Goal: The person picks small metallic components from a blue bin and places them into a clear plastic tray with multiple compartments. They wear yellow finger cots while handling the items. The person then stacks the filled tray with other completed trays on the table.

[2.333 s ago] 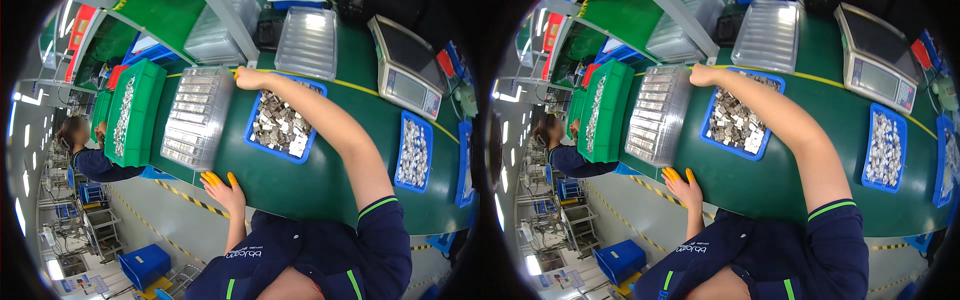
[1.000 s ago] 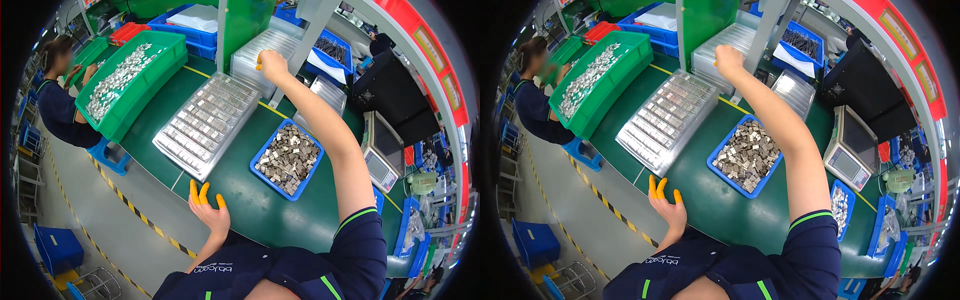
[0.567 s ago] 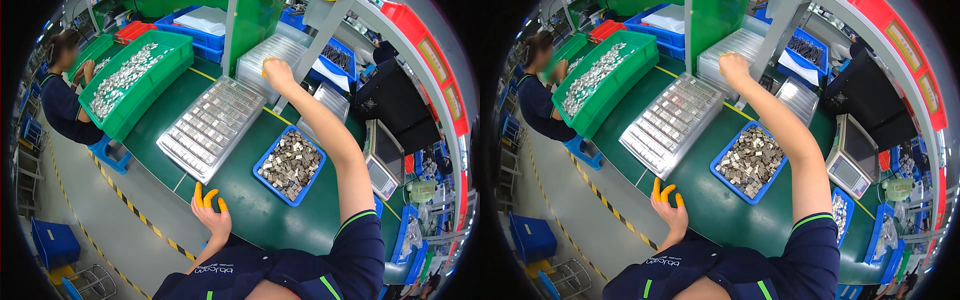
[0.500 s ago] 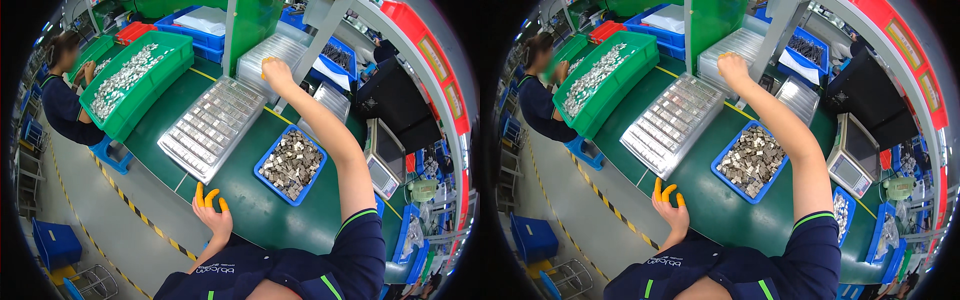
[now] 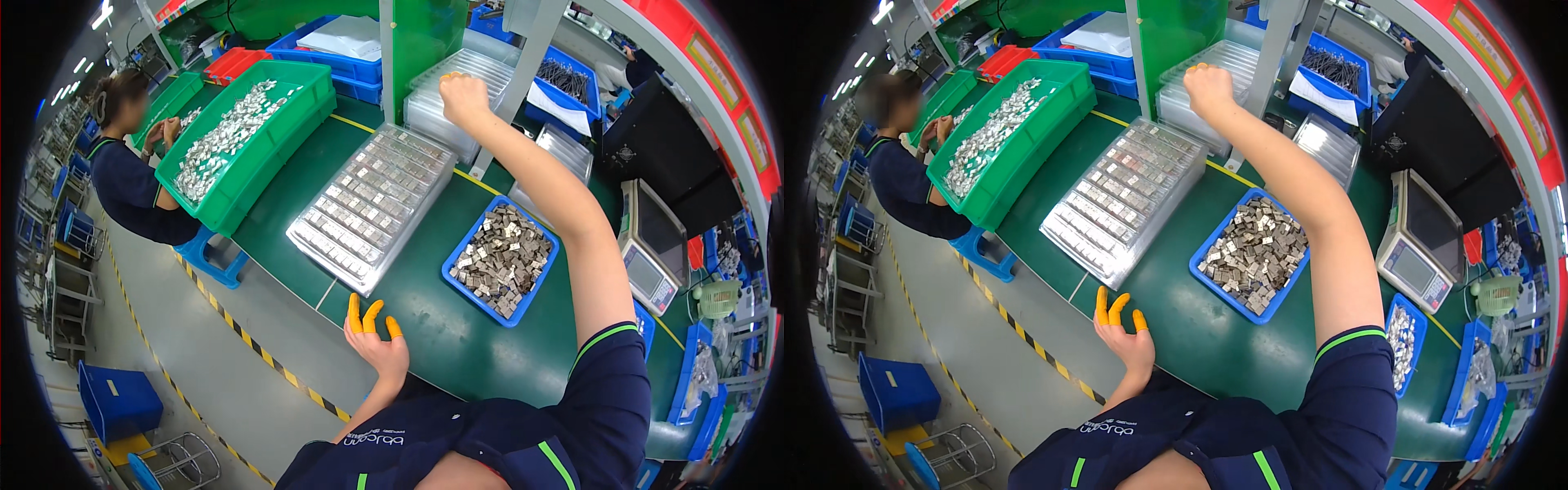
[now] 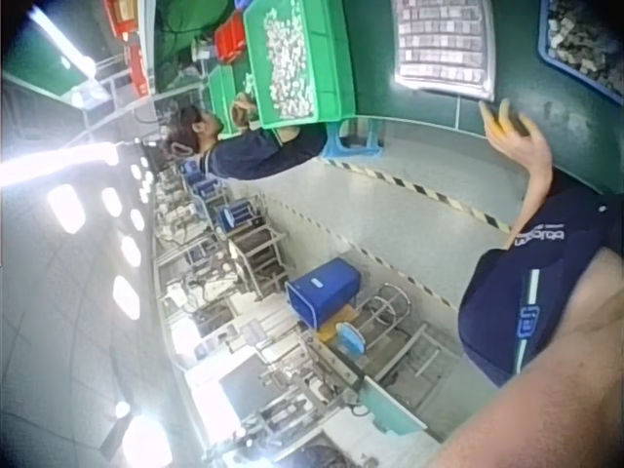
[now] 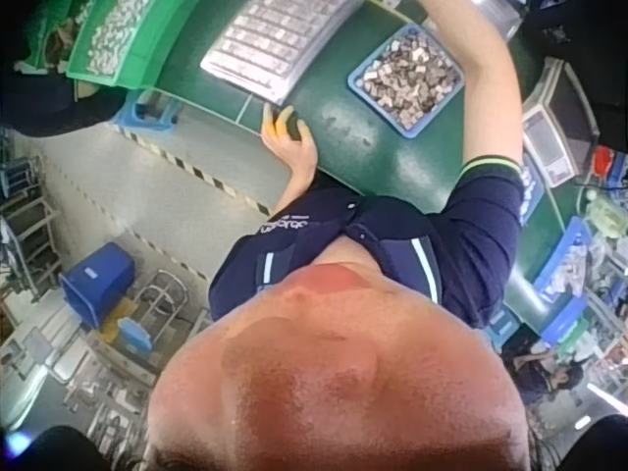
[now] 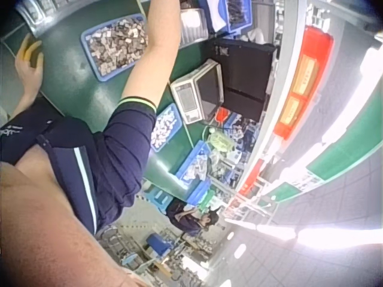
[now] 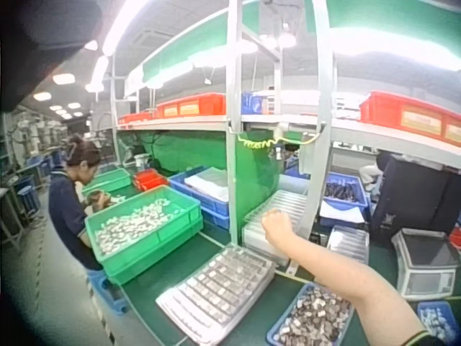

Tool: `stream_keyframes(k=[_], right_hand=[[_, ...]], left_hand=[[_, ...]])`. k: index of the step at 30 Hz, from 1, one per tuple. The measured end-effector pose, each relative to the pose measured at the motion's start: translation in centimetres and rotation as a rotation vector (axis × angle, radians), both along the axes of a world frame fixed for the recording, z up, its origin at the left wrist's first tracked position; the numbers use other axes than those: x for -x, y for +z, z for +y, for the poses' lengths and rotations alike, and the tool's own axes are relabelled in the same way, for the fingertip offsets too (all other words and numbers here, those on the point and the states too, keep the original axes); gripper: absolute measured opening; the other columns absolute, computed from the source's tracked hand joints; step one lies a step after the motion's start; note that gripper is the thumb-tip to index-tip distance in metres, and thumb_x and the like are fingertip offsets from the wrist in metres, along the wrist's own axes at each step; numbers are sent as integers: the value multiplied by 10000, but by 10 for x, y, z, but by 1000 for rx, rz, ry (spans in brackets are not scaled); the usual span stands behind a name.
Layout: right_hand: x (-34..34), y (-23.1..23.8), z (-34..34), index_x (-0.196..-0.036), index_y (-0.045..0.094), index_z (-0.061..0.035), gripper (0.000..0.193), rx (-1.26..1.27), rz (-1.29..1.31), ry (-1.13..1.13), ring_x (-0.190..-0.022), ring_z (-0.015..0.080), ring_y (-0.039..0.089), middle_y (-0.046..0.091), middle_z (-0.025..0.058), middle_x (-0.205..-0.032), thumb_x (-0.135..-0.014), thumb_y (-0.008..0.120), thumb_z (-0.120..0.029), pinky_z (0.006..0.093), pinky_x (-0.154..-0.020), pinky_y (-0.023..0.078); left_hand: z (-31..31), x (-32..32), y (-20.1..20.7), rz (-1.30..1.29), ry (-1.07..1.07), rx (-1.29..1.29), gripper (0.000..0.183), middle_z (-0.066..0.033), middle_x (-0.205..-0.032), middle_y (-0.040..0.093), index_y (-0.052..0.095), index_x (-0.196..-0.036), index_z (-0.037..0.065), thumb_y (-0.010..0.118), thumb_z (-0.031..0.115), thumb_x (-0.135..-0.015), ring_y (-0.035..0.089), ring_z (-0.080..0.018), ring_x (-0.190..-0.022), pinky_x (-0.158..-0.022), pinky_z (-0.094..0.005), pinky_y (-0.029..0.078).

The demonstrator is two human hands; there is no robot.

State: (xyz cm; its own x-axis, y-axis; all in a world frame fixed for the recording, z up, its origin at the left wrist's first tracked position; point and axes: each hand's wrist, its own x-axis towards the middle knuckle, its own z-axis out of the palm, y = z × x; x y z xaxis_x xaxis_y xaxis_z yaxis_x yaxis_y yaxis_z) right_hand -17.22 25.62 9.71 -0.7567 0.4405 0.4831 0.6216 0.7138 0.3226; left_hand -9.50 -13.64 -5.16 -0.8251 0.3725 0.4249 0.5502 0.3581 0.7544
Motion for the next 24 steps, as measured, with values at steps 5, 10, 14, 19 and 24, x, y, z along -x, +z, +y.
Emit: stream_keyframes(k=[5, 10, 14, 19, 24], right_hand=[[-1, 14, -6, -857, 615, -61, 187, -150, 36, 2, -807, 213, 650, 638, 86, -876, -677, 661, -46, 323, -578, 540], [-23, 35, -29, -903, 578, -102, 176, -254, 214, 142, -786, 195, 641, 599, 52, -855, -732, 616, -77, 297, -533, 530], [-72, 25, -100, -909, 562, -128, 164, -234, 257, 351, -742, 166, 606, 558, 33, -822, -746, 572, -116, 289, -502, 508], [-156, 6, -164, -806, 569, -139, 136, -127, 228, 590, -713, 139, 553, 526, 3, -772, -673, 599, -144, 249, -500, 472], [-252, -2, -237, -769, 590, -152, 185, -73, 300, 617, -688, 166, 575, 572, 23, -786, -618, 696, -141, 256, -483, 461]], left_hand=[[-3, -1, -4, 21, 0, 13, 328, -160, -1361, 441, 598, -1064, 42, 611, 16, -737, 386, -353, -1220, -1041, -452, 257], [-2, -1, -5, 38, 8, -4, 326, -153, -1369, 434, 595, -1069, 37, 606, 11, -744, 386, -348, -1221, -1039, -447, 260], [-6, 0, -10, 46, -11, -9, 338, -154, -1382, 419, 582, -1096, 32, 594, 9, -759, 373, -349, -1232, -1047, -450, 248], [-7, 0, -4, 58, -101, -152, 413, -184, -1416, 360, 519, -1207, 12, 563, -6, -797, 314, -359, -1284, -1073, -460, 199], [-9, 2, 33, 137, -373, -160, 388, -190, -1409, 370, 530, -1201, 10, 541, -20, -814, 348, -355, -1275, -1064, -453, 255]])
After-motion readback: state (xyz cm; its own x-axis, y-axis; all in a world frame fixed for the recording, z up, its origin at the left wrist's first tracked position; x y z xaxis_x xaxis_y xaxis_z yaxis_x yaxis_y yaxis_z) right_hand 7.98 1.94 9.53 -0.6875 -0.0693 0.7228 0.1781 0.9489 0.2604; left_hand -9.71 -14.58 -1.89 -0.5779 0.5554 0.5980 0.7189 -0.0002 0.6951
